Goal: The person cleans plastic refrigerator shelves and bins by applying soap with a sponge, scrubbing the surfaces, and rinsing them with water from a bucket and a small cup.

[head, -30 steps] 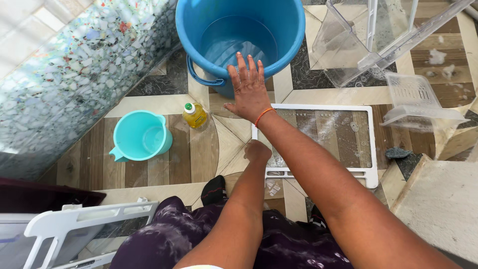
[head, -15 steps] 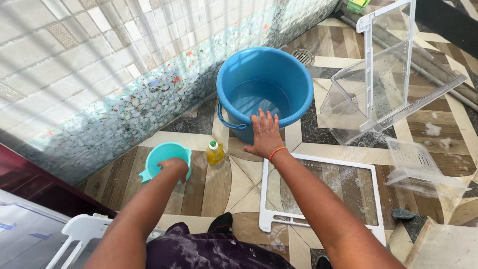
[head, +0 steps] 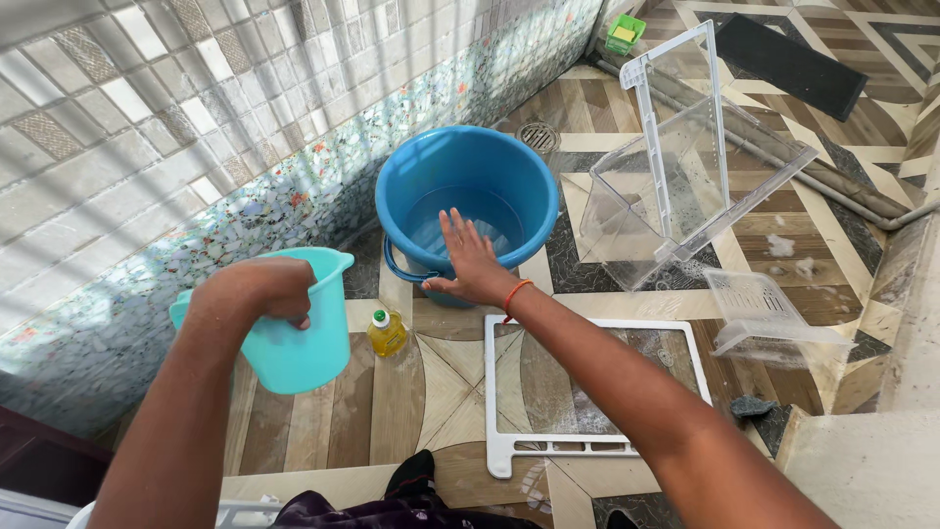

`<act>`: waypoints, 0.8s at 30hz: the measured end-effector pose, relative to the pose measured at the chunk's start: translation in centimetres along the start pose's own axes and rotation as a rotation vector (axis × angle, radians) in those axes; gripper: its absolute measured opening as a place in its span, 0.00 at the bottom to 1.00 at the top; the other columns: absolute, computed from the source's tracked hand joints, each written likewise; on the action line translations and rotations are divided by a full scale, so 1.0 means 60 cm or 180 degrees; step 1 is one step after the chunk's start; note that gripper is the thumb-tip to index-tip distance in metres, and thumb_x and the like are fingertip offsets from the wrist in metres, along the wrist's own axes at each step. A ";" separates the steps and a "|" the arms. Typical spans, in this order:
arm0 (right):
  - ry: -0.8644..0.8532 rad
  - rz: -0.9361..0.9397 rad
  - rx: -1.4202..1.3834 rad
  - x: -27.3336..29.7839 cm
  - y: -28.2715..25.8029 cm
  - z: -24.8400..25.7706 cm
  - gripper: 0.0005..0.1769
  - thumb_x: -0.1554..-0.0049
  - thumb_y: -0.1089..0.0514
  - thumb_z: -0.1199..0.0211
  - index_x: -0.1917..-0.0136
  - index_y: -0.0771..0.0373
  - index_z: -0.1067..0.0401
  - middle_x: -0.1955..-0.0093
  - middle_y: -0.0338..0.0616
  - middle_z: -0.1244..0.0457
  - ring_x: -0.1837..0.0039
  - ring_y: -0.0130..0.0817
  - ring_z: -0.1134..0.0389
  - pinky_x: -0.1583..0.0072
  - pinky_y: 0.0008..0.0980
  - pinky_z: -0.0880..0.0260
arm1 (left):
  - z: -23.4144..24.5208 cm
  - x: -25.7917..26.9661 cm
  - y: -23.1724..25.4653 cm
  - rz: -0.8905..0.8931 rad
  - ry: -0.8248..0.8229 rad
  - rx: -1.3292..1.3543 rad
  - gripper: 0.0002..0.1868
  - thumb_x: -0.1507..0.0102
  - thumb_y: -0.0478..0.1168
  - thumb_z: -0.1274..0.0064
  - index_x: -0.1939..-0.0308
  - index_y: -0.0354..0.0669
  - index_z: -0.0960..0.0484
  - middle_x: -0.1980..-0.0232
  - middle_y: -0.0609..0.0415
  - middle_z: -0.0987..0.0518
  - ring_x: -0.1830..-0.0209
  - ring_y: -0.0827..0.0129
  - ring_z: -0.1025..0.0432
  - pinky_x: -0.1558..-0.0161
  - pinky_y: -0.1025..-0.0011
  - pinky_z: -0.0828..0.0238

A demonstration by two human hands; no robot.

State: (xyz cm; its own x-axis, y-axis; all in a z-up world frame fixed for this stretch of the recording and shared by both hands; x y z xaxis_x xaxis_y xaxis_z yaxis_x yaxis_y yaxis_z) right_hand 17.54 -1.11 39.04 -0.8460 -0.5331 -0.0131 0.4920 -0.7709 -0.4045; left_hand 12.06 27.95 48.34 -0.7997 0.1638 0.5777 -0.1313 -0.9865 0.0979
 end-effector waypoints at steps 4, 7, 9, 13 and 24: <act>0.1628 0.1548 0.0141 -0.003 -0.055 0.163 0.62 0.46 0.30 0.31 0.16 0.60 0.60 0.14 0.56 0.65 0.14 0.62 0.66 0.21 0.69 0.64 | 0.135 0.069 0.134 -0.0494 0.1254 -0.0618 0.19 0.46 0.35 0.38 0.52 0.54 0.12 0.56 0.47 0.14 0.51 0.53 0.21 0.47 0.56 0.25; 0.1605 0.1702 0.1335 -0.033 -0.026 0.234 0.30 0.47 0.41 0.30 0.35 0.52 0.31 0.23 0.39 0.41 0.18 0.45 0.45 0.21 0.63 0.48 | 0.179 -0.020 0.174 -0.0561 0.1959 -0.0755 0.16 0.43 0.32 0.43 0.55 0.55 0.09 0.61 0.46 0.17 0.57 0.50 0.20 0.51 0.55 0.23; 0.0672 0.1142 0.0785 -0.070 0.030 0.224 0.16 0.43 0.46 0.33 0.48 0.58 0.24 0.45 0.44 0.30 0.35 0.44 0.32 0.34 0.44 0.30 | 0.159 -0.118 0.179 -0.0626 0.1917 -0.0653 0.21 0.41 0.31 0.44 0.48 0.61 0.13 0.54 0.46 0.15 0.46 0.54 0.22 0.20 0.49 0.53; 0.0388 0.0129 0.0270 -0.124 0.152 0.117 0.15 0.41 0.46 0.32 0.49 0.59 0.22 0.54 0.54 0.30 0.48 0.54 0.29 0.46 0.48 0.30 | 0.017 -0.301 0.201 -0.1174 0.3796 0.0803 0.40 0.44 0.30 0.41 0.26 0.31 0.30 0.19 0.30 0.49 0.19 0.36 0.53 0.27 0.47 0.49; -0.1193 -0.0070 0.1615 -0.322 0.259 -0.268 0.25 0.49 0.48 0.31 0.38 0.52 0.25 0.38 0.50 0.34 0.35 0.56 0.34 0.39 0.84 0.46 | -0.130 -0.392 0.185 -0.0504 0.3201 0.0816 0.31 0.36 0.44 0.54 0.28 0.42 0.32 0.28 0.44 0.29 0.25 0.52 0.40 0.32 0.54 0.45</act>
Point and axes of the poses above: each hand's wrist, its own x-axis away from the middle knuckle, its own z-axis out of the back of the hand, y = z × x, the point moved 2 cm from there along -x, towards the middle knuckle
